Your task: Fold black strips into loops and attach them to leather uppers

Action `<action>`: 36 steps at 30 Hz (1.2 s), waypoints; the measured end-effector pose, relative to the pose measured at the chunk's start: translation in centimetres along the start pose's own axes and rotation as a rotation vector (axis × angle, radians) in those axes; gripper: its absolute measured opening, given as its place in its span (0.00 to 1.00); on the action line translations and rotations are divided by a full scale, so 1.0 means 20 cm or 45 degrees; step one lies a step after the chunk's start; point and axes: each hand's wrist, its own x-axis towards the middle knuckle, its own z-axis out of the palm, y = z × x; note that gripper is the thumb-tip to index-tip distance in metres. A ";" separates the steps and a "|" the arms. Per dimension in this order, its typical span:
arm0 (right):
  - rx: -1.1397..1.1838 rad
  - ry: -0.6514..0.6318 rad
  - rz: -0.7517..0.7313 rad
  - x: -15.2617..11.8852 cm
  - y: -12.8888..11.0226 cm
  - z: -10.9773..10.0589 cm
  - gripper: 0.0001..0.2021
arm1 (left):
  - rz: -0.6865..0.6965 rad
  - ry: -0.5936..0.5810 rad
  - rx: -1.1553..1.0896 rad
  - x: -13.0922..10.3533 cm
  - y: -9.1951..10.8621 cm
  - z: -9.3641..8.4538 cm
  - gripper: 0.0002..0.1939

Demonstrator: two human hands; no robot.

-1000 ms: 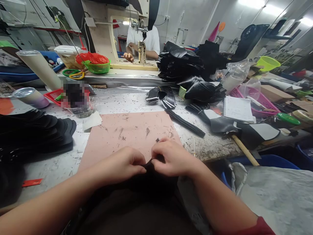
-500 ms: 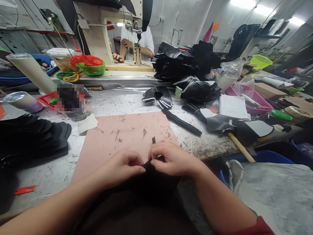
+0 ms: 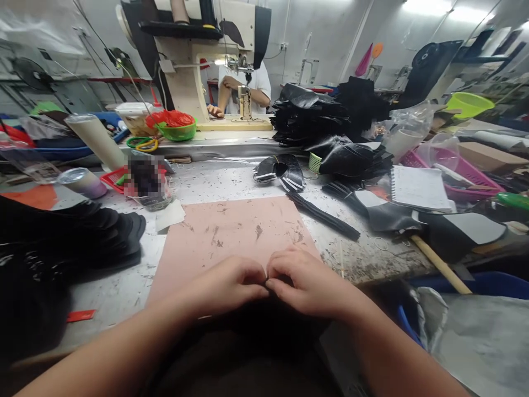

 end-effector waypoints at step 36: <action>0.256 0.130 -0.012 0.00 0.05 -0.04 0.12 | 0.060 0.293 -0.315 -0.02 0.03 0.06 0.11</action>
